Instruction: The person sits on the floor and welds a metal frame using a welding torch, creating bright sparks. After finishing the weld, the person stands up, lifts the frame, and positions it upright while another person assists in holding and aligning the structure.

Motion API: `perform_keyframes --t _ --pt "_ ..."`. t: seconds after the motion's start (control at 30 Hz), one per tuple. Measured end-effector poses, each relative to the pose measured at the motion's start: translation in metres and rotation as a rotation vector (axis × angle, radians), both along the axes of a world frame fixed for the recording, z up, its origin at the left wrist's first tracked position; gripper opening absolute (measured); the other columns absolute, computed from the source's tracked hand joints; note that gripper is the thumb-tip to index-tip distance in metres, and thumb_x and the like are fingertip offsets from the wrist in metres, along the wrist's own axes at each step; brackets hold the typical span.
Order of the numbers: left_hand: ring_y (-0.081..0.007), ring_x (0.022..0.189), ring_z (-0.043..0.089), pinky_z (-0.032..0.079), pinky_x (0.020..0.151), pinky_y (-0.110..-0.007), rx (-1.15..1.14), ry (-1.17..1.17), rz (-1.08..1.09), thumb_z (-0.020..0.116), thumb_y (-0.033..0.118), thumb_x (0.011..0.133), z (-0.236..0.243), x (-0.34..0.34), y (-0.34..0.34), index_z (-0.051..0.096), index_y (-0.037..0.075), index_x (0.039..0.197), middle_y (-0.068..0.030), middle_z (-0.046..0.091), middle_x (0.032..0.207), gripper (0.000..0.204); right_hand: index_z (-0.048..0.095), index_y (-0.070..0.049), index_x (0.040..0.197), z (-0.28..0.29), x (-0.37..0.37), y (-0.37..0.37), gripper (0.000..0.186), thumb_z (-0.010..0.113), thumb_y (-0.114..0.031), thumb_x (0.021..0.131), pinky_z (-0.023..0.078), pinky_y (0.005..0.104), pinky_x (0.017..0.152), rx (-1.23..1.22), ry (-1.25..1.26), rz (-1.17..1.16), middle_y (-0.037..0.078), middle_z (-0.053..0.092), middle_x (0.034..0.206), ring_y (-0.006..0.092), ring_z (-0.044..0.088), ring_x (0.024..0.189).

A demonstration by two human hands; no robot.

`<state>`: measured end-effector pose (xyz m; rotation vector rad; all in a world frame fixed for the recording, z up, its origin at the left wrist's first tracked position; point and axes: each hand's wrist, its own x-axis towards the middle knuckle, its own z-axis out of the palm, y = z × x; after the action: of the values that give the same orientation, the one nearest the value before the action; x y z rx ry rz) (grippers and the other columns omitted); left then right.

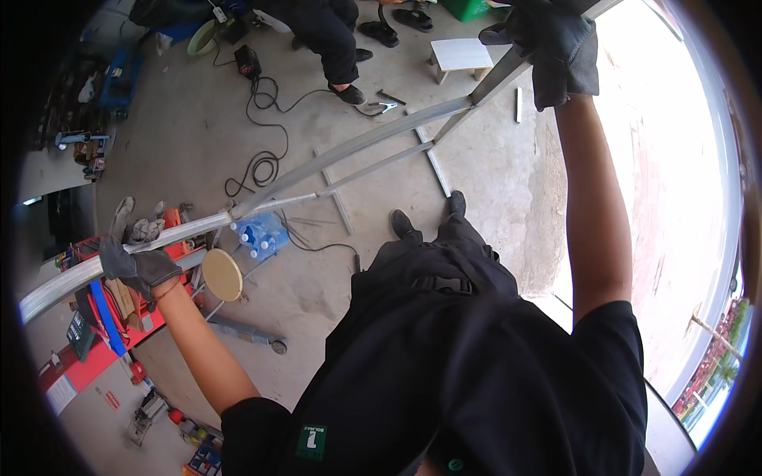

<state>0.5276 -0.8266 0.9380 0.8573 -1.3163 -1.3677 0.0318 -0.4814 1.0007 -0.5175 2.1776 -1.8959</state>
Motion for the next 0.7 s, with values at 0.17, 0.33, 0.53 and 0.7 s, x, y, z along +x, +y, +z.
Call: perform_keyframes --t 0.17,0.33,0.53,0.7 --pt "-0.0163 0.052 0.043 0.052 0.076 -0.04 0.003 -0.006 -0.018 0.051 0.034 0.098 -0.001 0.0 0.0 0.055 -0.001 0.109 -0.0027 0.046 0.062 0.037 0.074 0.005 0.09 -0.001 -0.002 -0.006 0.024 0.067 -0.018 0.091 0.049 0.0299 0.044 0.001 -0.033 -0.037 0.009 0.062 0.063 0.0223 0.068 0.05" --pt "-0.0162 0.052 0.043 0.054 0.077 -0.042 0.0 -0.009 -0.023 0.05 0.034 0.098 0.001 0.002 0.0 0.055 -0.003 0.115 -0.0028 0.046 0.061 0.041 0.073 0.005 0.087 0.0 0.01 -0.006 0.025 0.069 -0.019 0.09 0.05 0.0304 0.044 -0.073 0.0 -0.008 0.008 0.061 0.062 0.0217 0.066 0.05" --pt "-0.016 0.051 0.042 0.055 0.078 -0.043 0.005 -0.013 -0.038 0.048 0.034 0.098 0.002 0.0 -0.001 0.056 -0.006 0.123 -0.003 0.046 0.061 0.048 0.075 0.003 0.089 -0.009 -0.003 -0.004 0.025 0.068 -0.021 0.092 0.049 0.031 0.046 -0.004 0.056 -0.001 0.009 0.064 0.063 0.0186 0.065 0.051" --pt "-0.0159 0.05 0.042 0.057 0.079 -0.045 0.011 -0.013 -0.046 0.047 0.034 0.098 0.005 -0.002 -0.001 0.057 -0.008 0.129 -0.0031 0.046 0.06 0.054 0.076 0.002 0.092 0.004 0.009 0.001 0.026 0.07 -0.023 0.094 0.049 0.0313 0.049 0.048 0.126 0.088 0.009 0.067 0.068 0.0161 0.063 0.053"
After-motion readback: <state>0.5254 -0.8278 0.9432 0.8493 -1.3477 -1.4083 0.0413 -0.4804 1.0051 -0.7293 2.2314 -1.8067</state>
